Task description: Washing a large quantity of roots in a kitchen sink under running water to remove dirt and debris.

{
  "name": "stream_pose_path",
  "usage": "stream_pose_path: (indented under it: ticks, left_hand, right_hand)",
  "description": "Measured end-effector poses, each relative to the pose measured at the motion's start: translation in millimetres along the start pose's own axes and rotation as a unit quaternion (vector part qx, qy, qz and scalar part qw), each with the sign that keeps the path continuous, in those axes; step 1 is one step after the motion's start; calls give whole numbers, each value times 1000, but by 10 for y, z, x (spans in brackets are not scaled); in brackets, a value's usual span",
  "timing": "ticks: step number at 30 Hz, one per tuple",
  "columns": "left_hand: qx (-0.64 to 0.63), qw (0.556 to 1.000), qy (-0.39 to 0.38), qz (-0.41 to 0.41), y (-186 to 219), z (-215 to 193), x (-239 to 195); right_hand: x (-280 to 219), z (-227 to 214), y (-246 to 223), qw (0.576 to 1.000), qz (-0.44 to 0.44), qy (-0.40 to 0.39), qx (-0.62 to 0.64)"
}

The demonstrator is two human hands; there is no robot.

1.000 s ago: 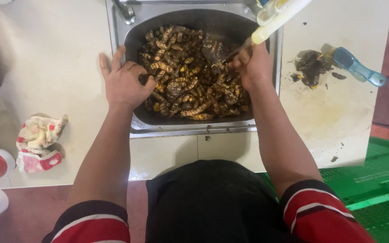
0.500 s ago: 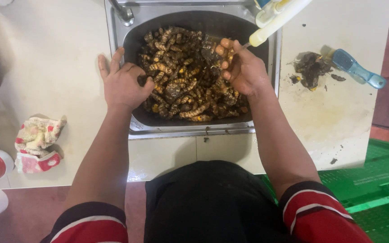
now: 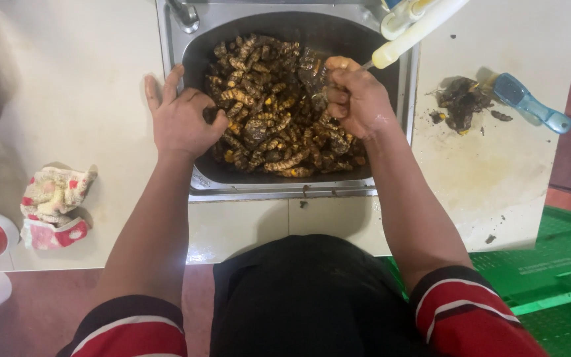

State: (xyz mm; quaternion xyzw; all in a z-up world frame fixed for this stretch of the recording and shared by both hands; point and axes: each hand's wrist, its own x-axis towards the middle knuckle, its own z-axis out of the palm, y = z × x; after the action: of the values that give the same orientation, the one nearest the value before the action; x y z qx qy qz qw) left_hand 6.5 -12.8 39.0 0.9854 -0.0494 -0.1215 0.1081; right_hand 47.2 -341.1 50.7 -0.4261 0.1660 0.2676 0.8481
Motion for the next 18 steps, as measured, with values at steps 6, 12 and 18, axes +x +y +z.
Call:
stream_pose_path:
  ticks: [6, 12, 18]
  left_hand:
    - [2, 1000, 6, 5, -2, 19, -6]
    - [20, 995, 96, 27, -196, 418, 31]
    - [50, 988, 144, 32, -225, 528, 13]
  right_hand:
    - [21, -8, 43, 997, -6, -9, -74]
    - [-84, 252, 268, 862, 8, 81, -500]
    - [411, -285, 702, 807, -107, 87, -574]
